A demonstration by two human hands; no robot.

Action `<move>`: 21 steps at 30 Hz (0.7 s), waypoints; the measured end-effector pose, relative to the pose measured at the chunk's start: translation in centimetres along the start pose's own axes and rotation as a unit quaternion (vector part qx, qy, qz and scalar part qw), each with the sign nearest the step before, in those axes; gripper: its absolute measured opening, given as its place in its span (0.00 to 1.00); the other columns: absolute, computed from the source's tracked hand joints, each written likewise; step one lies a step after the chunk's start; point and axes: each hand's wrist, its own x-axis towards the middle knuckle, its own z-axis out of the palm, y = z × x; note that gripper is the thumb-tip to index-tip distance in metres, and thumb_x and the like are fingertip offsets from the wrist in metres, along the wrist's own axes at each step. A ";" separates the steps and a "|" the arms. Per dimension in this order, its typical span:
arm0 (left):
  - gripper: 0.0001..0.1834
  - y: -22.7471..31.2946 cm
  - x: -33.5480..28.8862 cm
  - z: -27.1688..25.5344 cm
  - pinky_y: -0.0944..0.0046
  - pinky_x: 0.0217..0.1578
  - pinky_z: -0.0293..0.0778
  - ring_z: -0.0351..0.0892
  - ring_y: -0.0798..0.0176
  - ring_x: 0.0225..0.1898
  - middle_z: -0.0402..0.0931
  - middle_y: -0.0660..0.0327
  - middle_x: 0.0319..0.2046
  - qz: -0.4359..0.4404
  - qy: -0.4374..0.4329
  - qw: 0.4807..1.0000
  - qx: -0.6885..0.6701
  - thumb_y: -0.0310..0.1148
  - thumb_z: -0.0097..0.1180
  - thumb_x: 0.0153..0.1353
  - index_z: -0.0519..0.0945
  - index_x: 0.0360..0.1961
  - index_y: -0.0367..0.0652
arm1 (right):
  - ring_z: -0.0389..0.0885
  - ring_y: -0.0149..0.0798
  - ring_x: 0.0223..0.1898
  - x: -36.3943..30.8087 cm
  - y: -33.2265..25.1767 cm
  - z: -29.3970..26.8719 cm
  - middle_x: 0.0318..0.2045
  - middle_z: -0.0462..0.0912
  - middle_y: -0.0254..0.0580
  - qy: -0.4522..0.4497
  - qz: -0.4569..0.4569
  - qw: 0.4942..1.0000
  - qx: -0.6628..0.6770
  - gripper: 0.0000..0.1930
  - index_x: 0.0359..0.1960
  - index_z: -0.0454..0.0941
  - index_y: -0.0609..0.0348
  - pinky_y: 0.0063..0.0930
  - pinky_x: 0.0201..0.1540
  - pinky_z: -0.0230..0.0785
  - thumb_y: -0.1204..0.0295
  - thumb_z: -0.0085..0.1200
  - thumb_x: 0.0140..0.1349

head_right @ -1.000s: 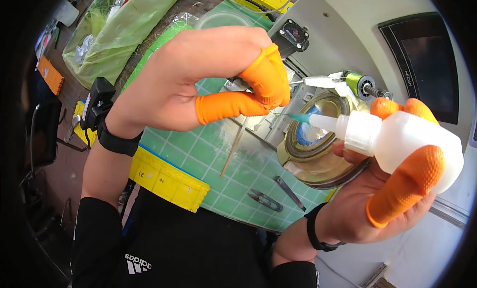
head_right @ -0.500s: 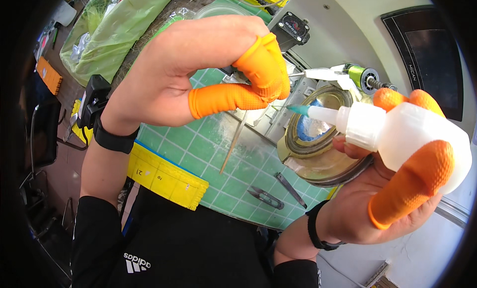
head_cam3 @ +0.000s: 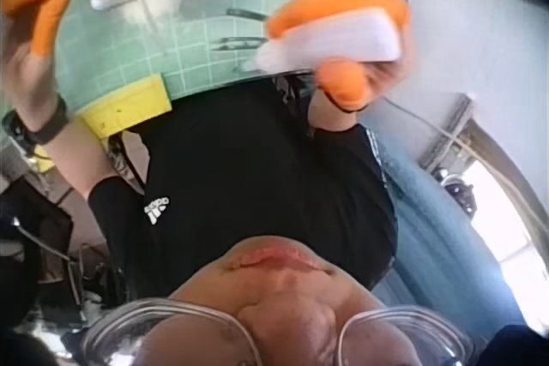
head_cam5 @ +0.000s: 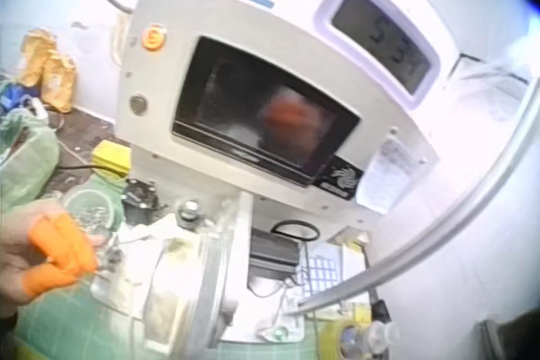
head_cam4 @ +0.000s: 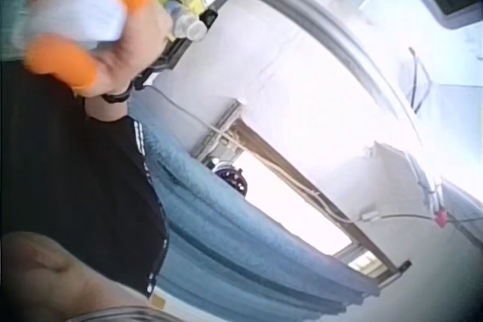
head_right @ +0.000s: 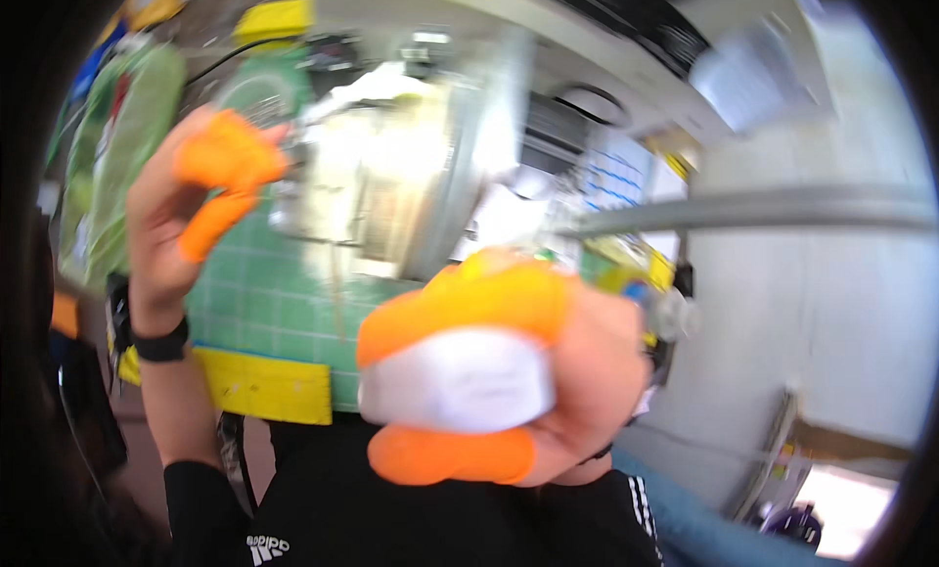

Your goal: Assembling small metal components using glue, a lighter for heat-shrink/curing, and manual tools at a workstation.

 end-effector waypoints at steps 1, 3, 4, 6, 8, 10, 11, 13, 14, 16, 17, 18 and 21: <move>0.08 -0.1 -0.4 0.4 0.49 0.57 0.77 0.81 0.52 0.48 0.81 0.52 0.43 -0.012 0.033 0.998 -0.059 0.19 0.67 0.60 0.82 0.40 0.34 | 0.86 0.40 0.31 -2.5 -0.6 -2.3 0.34 0.87 0.44 0.091 0.016 0.996 0.008 0.26 0.46 0.83 0.66 0.32 0.37 0.79 0.54 0.71 0.60; 0.07 0.3 -0.3 0.3 0.41 0.65 0.74 0.81 0.52 0.48 0.79 0.51 0.44 0.011 0.015 0.997 -0.079 0.19 0.64 0.63 0.80 0.41 0.33 | 0.84 0.43 0.39 -7.8 -3.0 -7.1 0.44 0.83 0.48 0.272 0.035 0.961 0.030 0.23 0.51 0.75 0.65 0.34 0.42 0.78 0.53 0.56 0.73; 0.06 0.8 -0.4 0.1 0.39 0.67 0.71 0.81 0.53 0.48 0.79 0.51 0.45 -0.010 0.019 0.998 -0.064 0.20 0.63 0.64 0.80 0.42 0.33 | 0.82 0.44 0.42 -9.3 -4.3 -9.6 0.49 0.81 0.50 0.355 0.038 0.933 0.052 0.22 0.54 0.72 0.64 0.35 0.45 0.78 0.53 0.48 0.79; 0.06 0.3 -0.3 0.5 0.37 0.70 0.68 0.81 0.53 0.49 0.78 0.51 0.45 -0.019 0.012 0.998 -0.064 0.21 0.62 0.66 0.79 0.42 0.33 | 0.77 0.29 0.31 -8.2 -6.0 -14.8 0.46 0.84 0.48 0.514 0.018 0.853 -0.090 0.19 0.56 0.76 0.67 0.24 0.35 0.72 0.61 0.49 0.81; 0.06 0.2 -0.3 0.5 0.34 0.71 0.66 0.81 0.53 0.49 0.77 0.50 0.46 -0.066 0.033 0.996 -0.049 0.22 0.60 0.68 0.79 0.43 0.32 | 0.76 0.27 0.30 -10.4 -5.4 -18.8 0.44 0.86 0.46 0.459 0.053 0.851 -0.249 0.17 0.55 0.78 0.66 0.22 0.34 0.71 0.63 0.51 0.80; 0.06 0.3 -0.6 0.7 0.33 0.72 0.65 0.81 0.52 0.50 0.77 0.51 0.47 -0.076 0.044 0.995 -0.041 0.22 0.60 0.68 0.80 0.44 0.32 | 0.76 0.24 0.29 -12.0 -4.5 -20.0 0.43 0.88 0.44 0.391 0.095 0.828 -0.391 0.15 0.53 0.80 0.66 0.19 0.33 0.69 0.65 0.54 0.79; 0.07 0.3 -0.8 0.8 0.32 0.72 0.64 0.82 0.52 0.50 0.77 0.51 0.47 -0.091 0.065 0.993 -0.030 0.22 0.60 0.68 0.80 0.46 0.32 | 0.76 0.23 0.30 -12.1 -4.0 -19.7 0.42 0.89 0.43 0.369 0.125 0.827 -0.406 0.12 0.52 0.81 0.65 0.18 0.34 0.69 0.67 0.56 0.78; 0.08 0.3 -0.7 0.9 0.31 0.72 0.63 0.82 0.51 0.51 0.78 0.51 0.48 -0.090 0.059 0.994 -0.032 0.21 0.59 0.68 0.80 0.47 0.32 | 0.76 0.22 0.31 -13.0 -3.7 -19.6 0.41 0.90 0.41 0.349 0.155 0.824 -0.418 0.10 0.51 0.82 0.64 0.16 0.36 0.68 0.69 0.58 0.77; 0.09 0.4 -0.7 0.7 0.30 0.73 0.63 0.82 0.51 0.52 0.78 0.51 0.49 -0.092 0.058 0.994 -0.030 0.21 0.59 0.68 0.80 0.48 0.31 | 0.76 0.21 0.32 -13.3 -3.4 -19.6 0.41 0.90 0.40 0.344 0.170 0.827 -0.410 0.10 0.52 0.82 0.64 0.16 0.36 0.68 0.70 0.60 0.76; 0.09 0.3 -0.5 0.6 0.30 0.73 0.63 0.83 0.52 0.53 0.78 0.51 0.50 -0.071 0.041 0.996 -0.035 0.21 0.59 0.69 0.81 0.49 0.31 | 0.79 0.23 0.34 -13.6 -3.0 -19.3 0.41 0.89 0.38 0.340 0.202 0.829 -0.395 0.12 0.53 0.82 0.63 0.18 0.37 0.70 0.71 0.63 0.73; 0.10 0.2 -0.4 0.7 0.30 0.73 0.63 0.83 0.52 0.53 0.78 0.51 0.50 -0.051 0.024 0.997 -0.045 0.21 0.59 0.69 0.81 0.49 0.30 | 0.79 0.23 0.34 -13.9 -2.7 -19.2 0.41 0.89 0.38 0.341 0.201 0.830 -0.393 0.12 0.53 0.82 0.63 0.18 0.37 0.70 0.71 0.63 0.73; 0.10 0.3 -0.3 0.7 0.30 0.73 0.63 0.83 0.52 0.53 0.78 0.51 0.50 -0.051 0.024 0.998 -0.042 0.21 0.59 0.69 0.81 0.49 0.30 | 0.80 0.24 0.35 -14.3 -2.3 -19.1 0.41 0.89 0.37 0.319 0.217 0.832 -0.400 0.12 0.53 0.82 0.62 0.19 0.38 0.72 0.71 0.64 0.72; 0.08 0.9 -0.3 1.0 0.30 0.73 0.63 0.82 0.54 0.51 0.78 0.51 0.48 -0.074 0.047 0.996 -0.036 0.20 0.58 0.69 0.80 0.48 0.31 | 0.81 0.28 0.36 -15.7 -1.3 -19.9 0.40 0.87 0.36 0.280 0.259 0.841 -0.383 0.15 0.54 0.81 0.62 0.23 0.41 0.75 0.72 0.67 0.70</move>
